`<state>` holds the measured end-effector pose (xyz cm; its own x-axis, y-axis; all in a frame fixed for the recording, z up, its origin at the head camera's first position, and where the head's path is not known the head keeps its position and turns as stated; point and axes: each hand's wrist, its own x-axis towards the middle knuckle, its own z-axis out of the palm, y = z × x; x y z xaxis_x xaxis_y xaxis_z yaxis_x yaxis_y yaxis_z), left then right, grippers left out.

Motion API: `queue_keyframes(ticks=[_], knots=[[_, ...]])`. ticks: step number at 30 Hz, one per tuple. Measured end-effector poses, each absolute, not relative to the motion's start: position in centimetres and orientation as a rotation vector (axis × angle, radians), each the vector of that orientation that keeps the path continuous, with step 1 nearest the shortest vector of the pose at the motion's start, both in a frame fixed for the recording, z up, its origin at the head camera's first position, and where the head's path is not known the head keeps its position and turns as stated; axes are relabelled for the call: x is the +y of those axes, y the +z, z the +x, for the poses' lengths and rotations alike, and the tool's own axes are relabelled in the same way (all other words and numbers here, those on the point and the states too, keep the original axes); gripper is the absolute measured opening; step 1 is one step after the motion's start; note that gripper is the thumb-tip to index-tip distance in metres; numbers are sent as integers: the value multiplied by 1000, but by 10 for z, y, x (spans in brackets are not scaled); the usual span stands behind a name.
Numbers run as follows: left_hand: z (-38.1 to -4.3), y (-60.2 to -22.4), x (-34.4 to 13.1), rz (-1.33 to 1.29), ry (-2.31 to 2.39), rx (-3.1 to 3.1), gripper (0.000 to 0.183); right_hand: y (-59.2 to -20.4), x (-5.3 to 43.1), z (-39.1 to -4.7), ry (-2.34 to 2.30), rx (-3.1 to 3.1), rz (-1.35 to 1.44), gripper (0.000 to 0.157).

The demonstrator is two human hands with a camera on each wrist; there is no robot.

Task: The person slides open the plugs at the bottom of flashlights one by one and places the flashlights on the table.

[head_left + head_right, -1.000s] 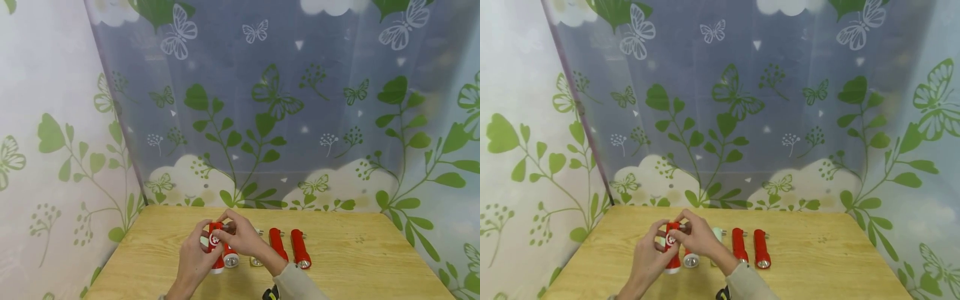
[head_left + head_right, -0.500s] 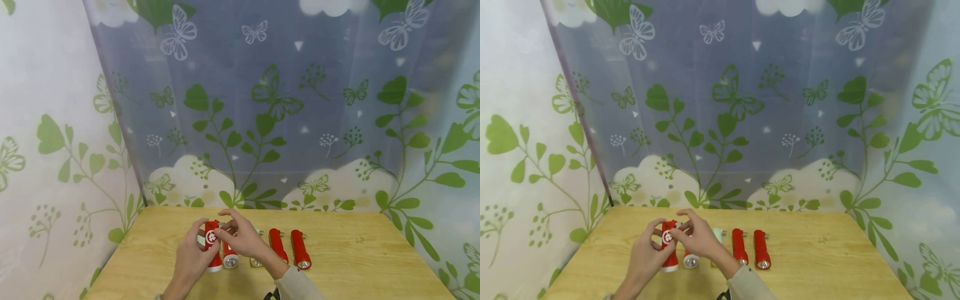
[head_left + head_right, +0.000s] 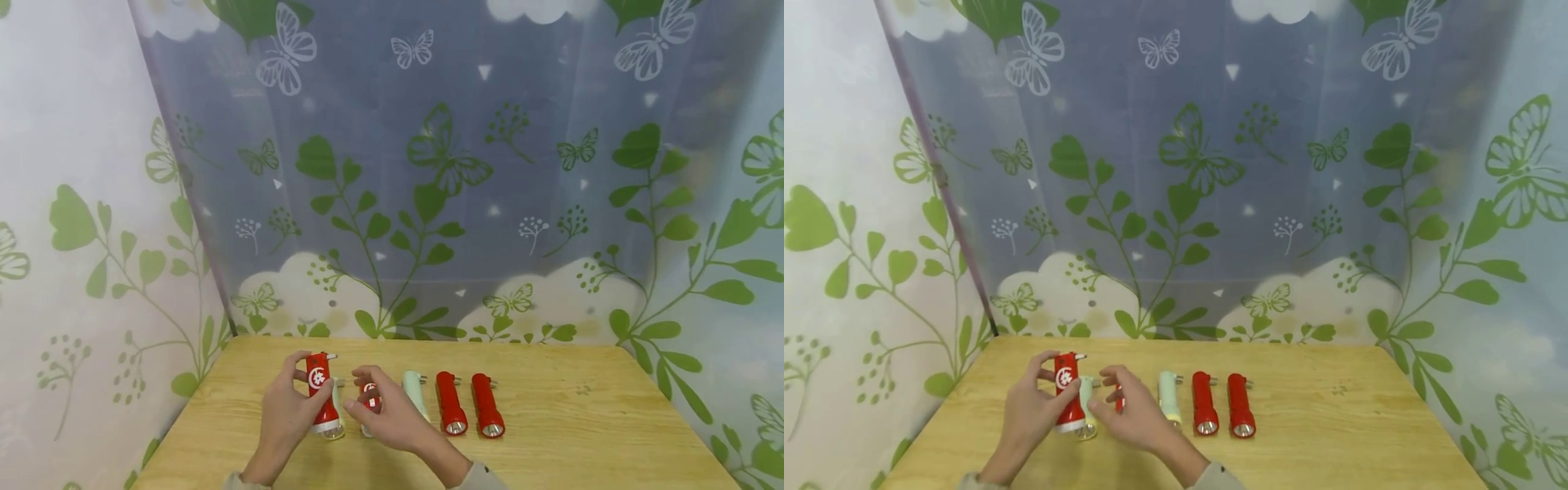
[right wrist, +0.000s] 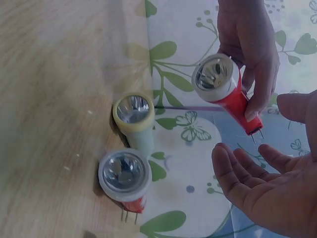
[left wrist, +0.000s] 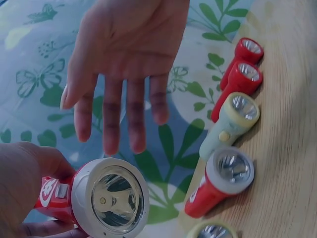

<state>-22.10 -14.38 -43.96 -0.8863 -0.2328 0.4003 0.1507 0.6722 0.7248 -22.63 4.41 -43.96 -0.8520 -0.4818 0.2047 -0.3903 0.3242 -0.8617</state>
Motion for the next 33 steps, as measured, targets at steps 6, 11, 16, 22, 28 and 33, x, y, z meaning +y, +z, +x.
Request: queue_keyframes(ticks=[6, 11, 16, 22, 28, 33], knots=[[-225, -441, -157, 126, -1083, -2444, 55, -450, 34, -217, -1531, 2441, -829, 47], [-227, -443, -166, 158, -1063, -2461, 55, -458, 24, -207, -1523, 2393, -865, 50], [-229, -448, -176, 195, -1039, -2500, 55, -466, 12, -198, -1537, 2330, -862, 52], [-232, -452, -183, 199, -1032, -2512, 54, -473, -2, -188, -1578, 2184, -798, 56], [-235, -457, -188, 223, -1026, -2532, 54, -481, -11, -186, -1574, 2164, -797, 58], [-236, -460, -192, 239, -995, -2537, 54, -483, -16, -187, -1541, 2178, -777, 60]])
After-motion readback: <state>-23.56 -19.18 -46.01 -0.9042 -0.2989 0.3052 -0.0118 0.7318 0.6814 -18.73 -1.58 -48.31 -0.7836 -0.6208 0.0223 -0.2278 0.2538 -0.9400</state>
